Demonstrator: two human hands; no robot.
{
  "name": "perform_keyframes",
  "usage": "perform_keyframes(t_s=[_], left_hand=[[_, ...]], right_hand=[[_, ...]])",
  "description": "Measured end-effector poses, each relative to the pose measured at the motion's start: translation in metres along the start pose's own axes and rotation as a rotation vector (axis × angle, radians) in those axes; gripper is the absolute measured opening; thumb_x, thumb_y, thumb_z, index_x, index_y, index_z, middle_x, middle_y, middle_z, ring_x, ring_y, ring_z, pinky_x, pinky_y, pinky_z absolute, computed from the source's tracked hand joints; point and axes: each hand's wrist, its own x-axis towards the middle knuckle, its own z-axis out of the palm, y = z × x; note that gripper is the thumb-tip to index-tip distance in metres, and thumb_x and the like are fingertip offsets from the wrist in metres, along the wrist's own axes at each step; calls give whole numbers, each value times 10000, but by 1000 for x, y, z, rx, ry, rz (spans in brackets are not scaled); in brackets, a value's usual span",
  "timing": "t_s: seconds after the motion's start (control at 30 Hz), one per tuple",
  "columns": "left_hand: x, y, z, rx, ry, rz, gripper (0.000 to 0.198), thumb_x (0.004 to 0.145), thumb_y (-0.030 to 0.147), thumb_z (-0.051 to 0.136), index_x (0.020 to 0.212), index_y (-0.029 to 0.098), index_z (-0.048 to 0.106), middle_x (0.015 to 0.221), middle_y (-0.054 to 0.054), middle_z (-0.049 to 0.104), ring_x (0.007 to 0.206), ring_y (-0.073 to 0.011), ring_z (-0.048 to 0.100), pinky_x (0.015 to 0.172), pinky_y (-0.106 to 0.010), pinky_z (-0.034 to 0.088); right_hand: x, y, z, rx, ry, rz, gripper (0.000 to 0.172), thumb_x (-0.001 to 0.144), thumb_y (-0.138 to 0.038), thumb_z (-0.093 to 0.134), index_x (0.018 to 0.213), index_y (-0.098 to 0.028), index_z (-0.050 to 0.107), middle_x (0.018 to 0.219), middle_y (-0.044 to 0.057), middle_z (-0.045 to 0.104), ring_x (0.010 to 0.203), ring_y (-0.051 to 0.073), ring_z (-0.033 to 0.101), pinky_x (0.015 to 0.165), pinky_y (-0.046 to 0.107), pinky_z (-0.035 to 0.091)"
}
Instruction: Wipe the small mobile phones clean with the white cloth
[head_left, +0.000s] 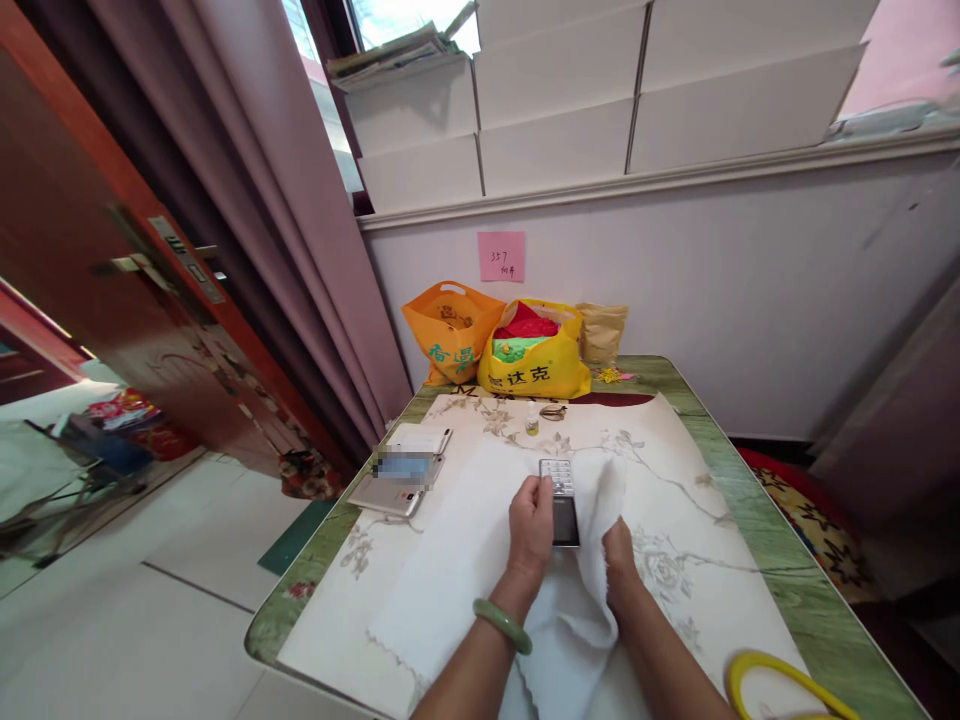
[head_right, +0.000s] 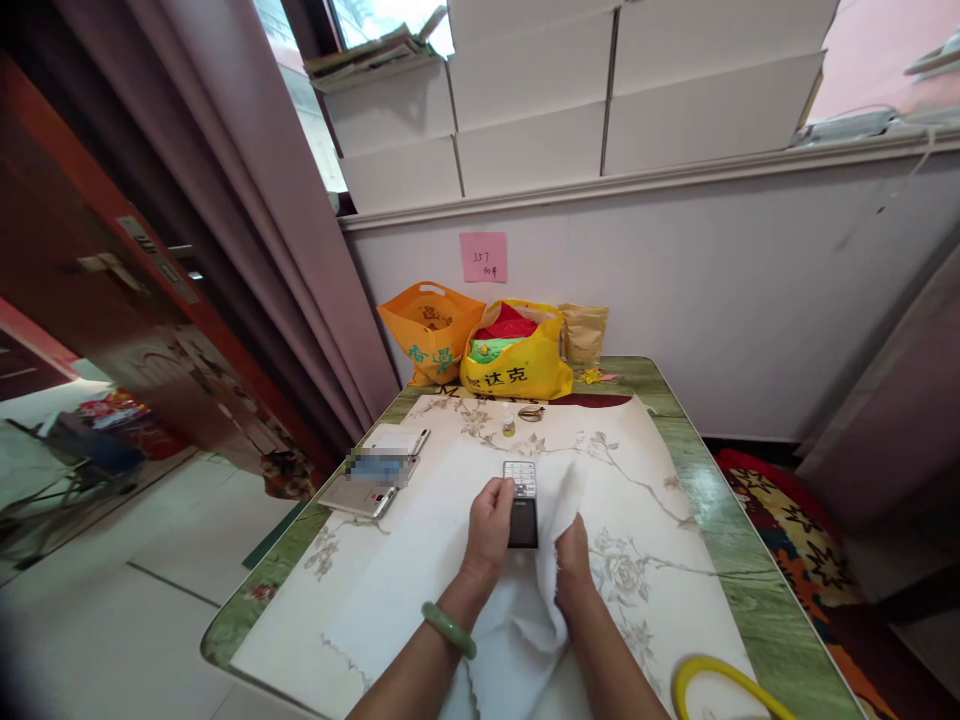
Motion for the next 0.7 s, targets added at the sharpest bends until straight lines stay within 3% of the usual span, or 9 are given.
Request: perform_keyframes(t_s=[0.13,0.23,0.37,0.47,0.7], left_hand=[[0,5,-5,200,-250,70,329,830,471,499,647,200,464,580,55,429,562,-102,382,548,-232,301],[1,11,-11,328,-280,117,347,824,495,504,646,199,537,580,31,513,556,-116,426,556,-245,310],[0,11,-12,355,-171,109,413,819,553,502,617,199,569,578,4,560,567,-135,459,564,-254,318],[1,7,-9,262,-57,87,440,827,580,485,626,197,570,584,5,558,571,-132,455,566,-250,325],[20,11,-7,-8,258,1,471,835,600,475,629,179,517,585,20,510,583,-114,427,588,-245,376]], right_hand=[[-7,-5,9,53,-139,52,425,796,-584,581,873,-175,669,769,13,684,755,186,607,734,287,487],[-8,-3,9,5,-188,16,402,822,-571,560,865,-183,656,760,5,672,756,183,599,737,285,479],[-9,2,7,-103,-270,-56,414,822,-555,560,973,-181,653,885,34,699,820,211,608,763,304,470],[-11,5,9,-214,-252,-133,468,863,-578,472,1027,-175,645,961,75,694,891,229,609,810,317,454],[-11,5,14,-345,-219,-163,463,864,-607,458,800,-179,624,794,53,650,770,205,550,734,309,426]])
